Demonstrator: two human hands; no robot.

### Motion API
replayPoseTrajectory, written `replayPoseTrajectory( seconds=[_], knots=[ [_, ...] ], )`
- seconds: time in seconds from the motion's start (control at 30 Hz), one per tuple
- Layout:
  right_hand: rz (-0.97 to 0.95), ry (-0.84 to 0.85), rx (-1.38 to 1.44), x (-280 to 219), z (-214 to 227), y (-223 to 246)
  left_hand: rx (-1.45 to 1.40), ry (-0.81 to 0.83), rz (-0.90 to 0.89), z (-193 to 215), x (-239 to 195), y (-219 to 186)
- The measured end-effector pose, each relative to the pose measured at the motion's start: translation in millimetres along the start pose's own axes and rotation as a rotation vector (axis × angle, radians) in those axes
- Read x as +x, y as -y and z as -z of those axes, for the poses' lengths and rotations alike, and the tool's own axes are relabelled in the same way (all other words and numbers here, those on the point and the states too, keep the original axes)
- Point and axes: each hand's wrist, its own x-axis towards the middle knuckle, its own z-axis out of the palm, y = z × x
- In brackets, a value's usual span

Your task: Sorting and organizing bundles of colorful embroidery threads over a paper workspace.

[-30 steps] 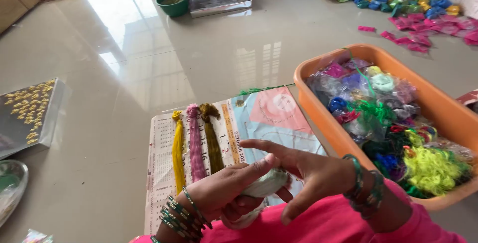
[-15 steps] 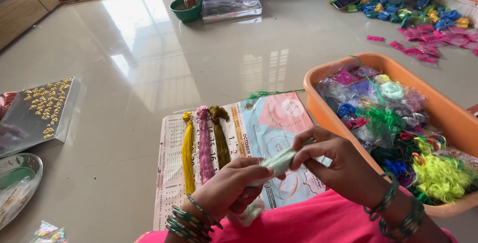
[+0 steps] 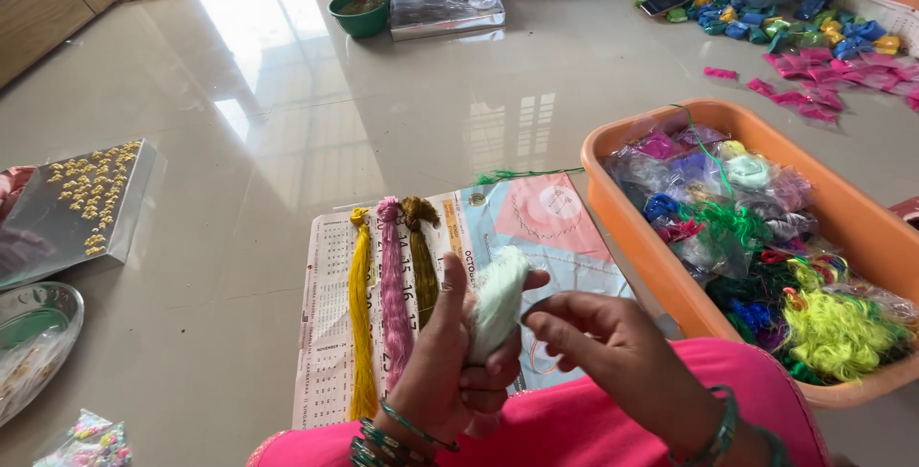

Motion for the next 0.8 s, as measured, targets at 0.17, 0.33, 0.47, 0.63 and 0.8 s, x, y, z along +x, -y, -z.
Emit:
replayPoseTrajectory(
  seconds=[0.17, 0.33, 0.47, 0.63, 0.8],
  knots=[
    [-0.092, 0.101, 0.279, 4, -28, -4, 0.127, -0.120, -0.062, -2, -1, 16],
    [-0.020, 0.044, 0.391, 8, -39, -12, 0.326, -0.221, -0.232, 19, 7, 40],
    [-0.260, 0.008, 0.746, 8, -34, -5, 0.406, -0.206, -0.327, 27, 11, 48],
    [-0.367, 0.067, 0.978, 27, -12, -23, 0.524, -0.207, -0.336, 35, 8, 48],
    [-0.395, 0.121, 1.069, 48, 16, -40, 0.594, -0.102, -0.064, 21, -6, 30]
  ],
)
